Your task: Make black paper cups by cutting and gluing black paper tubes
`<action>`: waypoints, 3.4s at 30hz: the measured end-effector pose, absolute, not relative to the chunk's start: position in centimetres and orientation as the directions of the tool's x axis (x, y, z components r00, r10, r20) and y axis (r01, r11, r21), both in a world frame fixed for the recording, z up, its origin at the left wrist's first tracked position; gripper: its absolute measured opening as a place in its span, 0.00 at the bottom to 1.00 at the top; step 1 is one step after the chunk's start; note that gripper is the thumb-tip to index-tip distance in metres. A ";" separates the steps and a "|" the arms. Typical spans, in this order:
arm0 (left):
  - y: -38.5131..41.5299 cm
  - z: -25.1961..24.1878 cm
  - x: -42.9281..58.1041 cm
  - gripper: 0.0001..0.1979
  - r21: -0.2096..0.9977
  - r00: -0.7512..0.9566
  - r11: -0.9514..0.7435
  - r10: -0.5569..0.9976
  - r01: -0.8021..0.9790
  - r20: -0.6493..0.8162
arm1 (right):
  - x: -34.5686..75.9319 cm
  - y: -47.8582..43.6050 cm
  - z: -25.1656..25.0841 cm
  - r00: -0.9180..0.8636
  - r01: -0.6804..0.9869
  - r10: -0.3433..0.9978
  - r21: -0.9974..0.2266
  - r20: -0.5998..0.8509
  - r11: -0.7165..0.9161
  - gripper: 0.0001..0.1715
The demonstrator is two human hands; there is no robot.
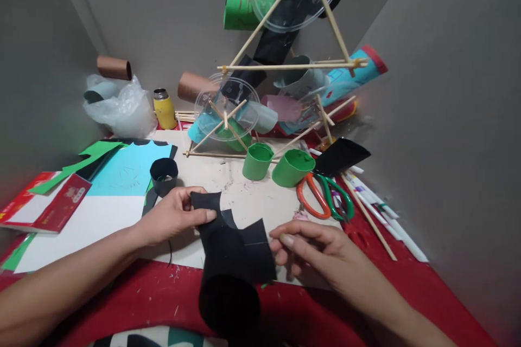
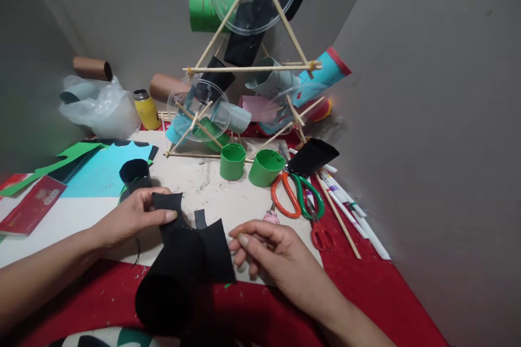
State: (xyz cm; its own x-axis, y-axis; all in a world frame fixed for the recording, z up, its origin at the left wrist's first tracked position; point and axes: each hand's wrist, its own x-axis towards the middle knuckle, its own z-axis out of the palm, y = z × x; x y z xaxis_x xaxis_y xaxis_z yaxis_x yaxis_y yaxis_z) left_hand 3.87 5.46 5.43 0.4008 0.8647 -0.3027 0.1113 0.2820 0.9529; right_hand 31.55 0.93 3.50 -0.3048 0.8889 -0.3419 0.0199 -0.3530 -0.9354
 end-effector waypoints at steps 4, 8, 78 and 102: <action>5.2 5.2 4.6 0.14 0.945 0.357 0.326 0.882 0.005 -0.306 | 31.6 0.6 3.3 -0.329 0.006 0.884 -0.937 -0.333 -0.351 0.25; 5.1 5.2 5.1 0.16 0.944 0.368 0.330 0.878 0.000 -0.306 | 31.3 0.2 3.6 -0.250 0.130 0.932 -0.963 -0.264 -0.238 0.28; 11.5 4.5 -0.6 0.44 0.325 0.370 -0.342 0.929 0.882 -0.028 | 32.0 0.3 2.3 -0.300 0.522 0.912 -0.752 0.279 0.402 0.16; 6.2 8.7 4.1 0.33 0.294 0.702 -0.740 0.670 0.606 0.241 | 32.2 0.2 2.5 -0.343 0.555 0.902 -0.718 0.263 0.420 0.16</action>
State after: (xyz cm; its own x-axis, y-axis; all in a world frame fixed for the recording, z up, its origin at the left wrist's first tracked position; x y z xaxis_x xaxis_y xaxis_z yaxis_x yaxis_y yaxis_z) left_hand 4.12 6.16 8.71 0.7016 0.6704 0.2415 0.6056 -0.7396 0.2938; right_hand 32.20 0.19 2.49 -0.3425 0.9019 0.2631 0.5546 0.4202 -0.7182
